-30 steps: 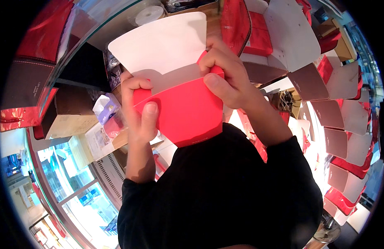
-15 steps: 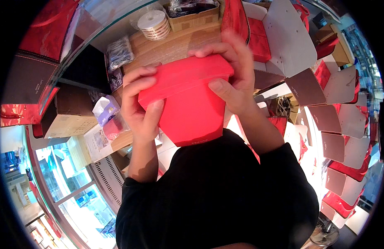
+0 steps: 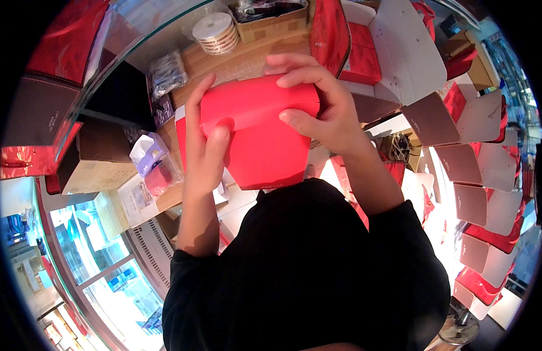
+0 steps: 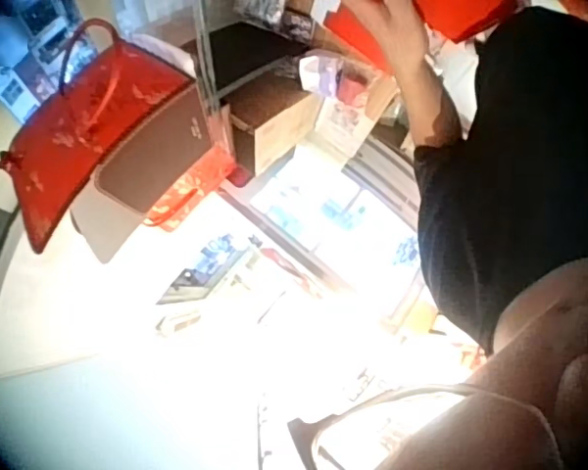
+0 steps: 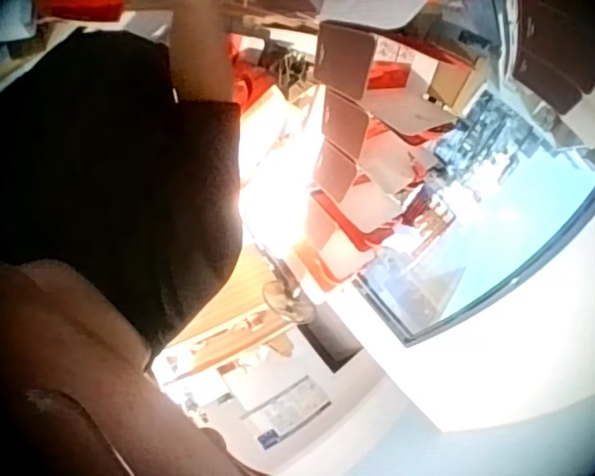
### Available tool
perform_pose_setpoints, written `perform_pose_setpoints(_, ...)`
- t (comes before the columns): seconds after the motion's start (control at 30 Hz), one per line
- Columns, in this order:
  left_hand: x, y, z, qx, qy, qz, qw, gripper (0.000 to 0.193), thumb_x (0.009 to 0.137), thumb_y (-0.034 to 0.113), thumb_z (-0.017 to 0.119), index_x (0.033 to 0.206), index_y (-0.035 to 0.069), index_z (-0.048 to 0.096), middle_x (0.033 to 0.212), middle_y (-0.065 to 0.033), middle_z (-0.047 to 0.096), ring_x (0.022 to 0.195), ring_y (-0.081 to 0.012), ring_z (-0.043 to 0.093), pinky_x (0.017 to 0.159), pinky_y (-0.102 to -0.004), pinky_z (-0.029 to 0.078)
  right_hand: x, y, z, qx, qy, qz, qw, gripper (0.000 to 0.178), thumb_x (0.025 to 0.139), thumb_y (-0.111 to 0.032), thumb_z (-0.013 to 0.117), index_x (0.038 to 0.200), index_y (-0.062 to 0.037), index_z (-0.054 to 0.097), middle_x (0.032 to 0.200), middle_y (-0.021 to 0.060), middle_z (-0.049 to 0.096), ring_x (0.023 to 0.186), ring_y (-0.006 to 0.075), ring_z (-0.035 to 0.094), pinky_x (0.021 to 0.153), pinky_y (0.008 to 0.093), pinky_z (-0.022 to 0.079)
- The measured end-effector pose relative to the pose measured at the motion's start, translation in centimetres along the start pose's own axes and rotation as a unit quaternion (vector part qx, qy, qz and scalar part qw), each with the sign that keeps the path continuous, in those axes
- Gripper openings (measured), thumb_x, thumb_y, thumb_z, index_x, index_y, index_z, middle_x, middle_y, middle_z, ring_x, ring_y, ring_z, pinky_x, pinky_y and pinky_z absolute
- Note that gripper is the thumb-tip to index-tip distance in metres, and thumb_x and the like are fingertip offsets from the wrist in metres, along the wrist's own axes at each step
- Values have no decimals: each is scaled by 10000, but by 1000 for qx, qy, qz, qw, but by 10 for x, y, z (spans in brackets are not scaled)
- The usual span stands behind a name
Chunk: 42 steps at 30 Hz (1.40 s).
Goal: The person assembles small red cardboard boxes by folding the flaps and tucking them into slots. They repeatedly pick up flat-packed boxes, fold them into a rectangular shape, and place the finished boxes into a larger white container.
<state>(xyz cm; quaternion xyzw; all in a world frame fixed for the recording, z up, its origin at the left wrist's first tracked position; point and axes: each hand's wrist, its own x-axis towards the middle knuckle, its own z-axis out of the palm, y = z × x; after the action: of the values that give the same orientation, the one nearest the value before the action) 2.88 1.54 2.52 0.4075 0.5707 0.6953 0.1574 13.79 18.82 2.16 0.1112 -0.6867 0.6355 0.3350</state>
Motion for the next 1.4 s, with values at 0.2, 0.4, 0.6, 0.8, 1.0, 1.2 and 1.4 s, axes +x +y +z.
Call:
perform_pose_setpoints(0.2,-2,8,-3,82,-24,-32,996,567,855,156,562,1352,15,328,1201,-125,487,1095,-192,483,934,-302,387,10,-18,-15,-164,-146,70,973,440,770,-198,686,1169,-69,552,1198,136,512,1106,248,511,928,338,406)
perform_pose_setpoints(0.4,6,-1,-10,122,-82,-19,989,625,853,182,600,1378,13,306,1256,-147,486,1123,-210,489,952,-319,385,15,-19,-20,-242,-227,121,936,536,792,-316,659,1241,-70,501,1167,171,535,1077,291,533,904,352,423)
perform_pose_setpoints(0.6,16,-5,-7,207,-79,11,975,596,884,334,562,1342,2,373,1250,-155,509,1108,-251,519,938,-342,399,24,-11,-14,-241,-224,140,934,590,821,-386,611,1289,-63,453,1193,192,538,1081,288,542,895,348,431)
perform_pose_setpoints(0.8,6,-9,-16,289,-79,-82,951,505,946,408,389,1228,3,495,1080,-173,607,999,-262,585,880,-345,428,14,-11,-20,-156,-168,192,954,518,885,-327,548,1315,-64,428,1132,127,561,1034,191,538,873,295,428)
perform_pose_setpoints(1.0,4,-5,-17,284,-81,-48,954,493,953,404,363,1189,1,521,1026,-168,618,974,-260,593,853,-339,428,18,-17,-28,-51,-148,237,959,494,901,-374,525,1289,-78,449,989,126,584,883,157,571,772,281,457)
perform_pose_setpoints(1.2,7,-3,-19,271,-92,-55,956,523,953,426,353,1182,-13,521,1029,-161,616,975,-248,586,850,-339,425,20,-22,-19,-231,-135,199,943,471,920,-340,486,1294,-58,435,1001,121,581,883,179,576,763,282,449)
perform_pose_setpoints(1.4,9,-8,-21,276,-84,-60,956,519,955,425,353,1183,-10,522,1043,-179,613,976,-243,584,861,-336,420,17,-18,-12,-306,-160,173,922,465,934,-264,450,1356,-86,371,1072,155,558,940,240,567,800,304,440)
